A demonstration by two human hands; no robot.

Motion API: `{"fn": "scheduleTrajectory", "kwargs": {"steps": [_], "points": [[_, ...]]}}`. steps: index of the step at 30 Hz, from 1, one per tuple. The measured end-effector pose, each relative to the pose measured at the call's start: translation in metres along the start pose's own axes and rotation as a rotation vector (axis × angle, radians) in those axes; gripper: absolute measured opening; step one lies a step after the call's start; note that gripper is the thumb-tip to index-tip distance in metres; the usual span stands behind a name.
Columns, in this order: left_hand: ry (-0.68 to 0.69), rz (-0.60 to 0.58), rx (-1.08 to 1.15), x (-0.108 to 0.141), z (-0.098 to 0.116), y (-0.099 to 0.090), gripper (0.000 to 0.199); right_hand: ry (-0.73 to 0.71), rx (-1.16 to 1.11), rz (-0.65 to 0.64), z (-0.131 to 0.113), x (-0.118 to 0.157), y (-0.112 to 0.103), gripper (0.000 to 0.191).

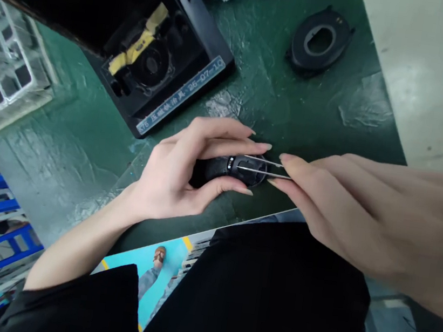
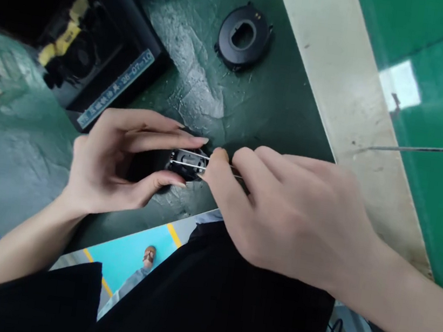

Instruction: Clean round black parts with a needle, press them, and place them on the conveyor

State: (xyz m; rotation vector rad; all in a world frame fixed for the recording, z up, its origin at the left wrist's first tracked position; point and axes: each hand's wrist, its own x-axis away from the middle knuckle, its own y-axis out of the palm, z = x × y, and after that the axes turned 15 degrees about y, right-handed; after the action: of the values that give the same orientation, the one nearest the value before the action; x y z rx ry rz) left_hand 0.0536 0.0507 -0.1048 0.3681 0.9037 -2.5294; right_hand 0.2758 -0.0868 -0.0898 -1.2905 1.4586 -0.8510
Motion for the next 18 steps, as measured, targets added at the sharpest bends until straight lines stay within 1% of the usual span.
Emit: {"fn": "scheduleTrajectory", "kwargs": {"steps": [4,7,13,18], "points": [[0.036,-0.019,-0.018,0.001,-0.004,-0.003,0.074,-0.018,-0.078,-0.023,0.001,0.007,-0.003,0.03],[0.043,-0.03,-0.048,0.0,-0.003,-0.005,0.073,-0.017,-0.105,-0.059,-0.003,0.011,-0.004,0.036],[-0.023,-0.08,-0.036,-0.005,0.004,-0.008,0.065,0.083,-0.223,-0.071,-0.009,0.012,-0.003,0.035],[-0.031,-0.077,-0.018,-0.007,0.005,-0.01,0.058,0.134,-0.274,-0.07,-0.011,0.01,-0.005,0.031]]}}
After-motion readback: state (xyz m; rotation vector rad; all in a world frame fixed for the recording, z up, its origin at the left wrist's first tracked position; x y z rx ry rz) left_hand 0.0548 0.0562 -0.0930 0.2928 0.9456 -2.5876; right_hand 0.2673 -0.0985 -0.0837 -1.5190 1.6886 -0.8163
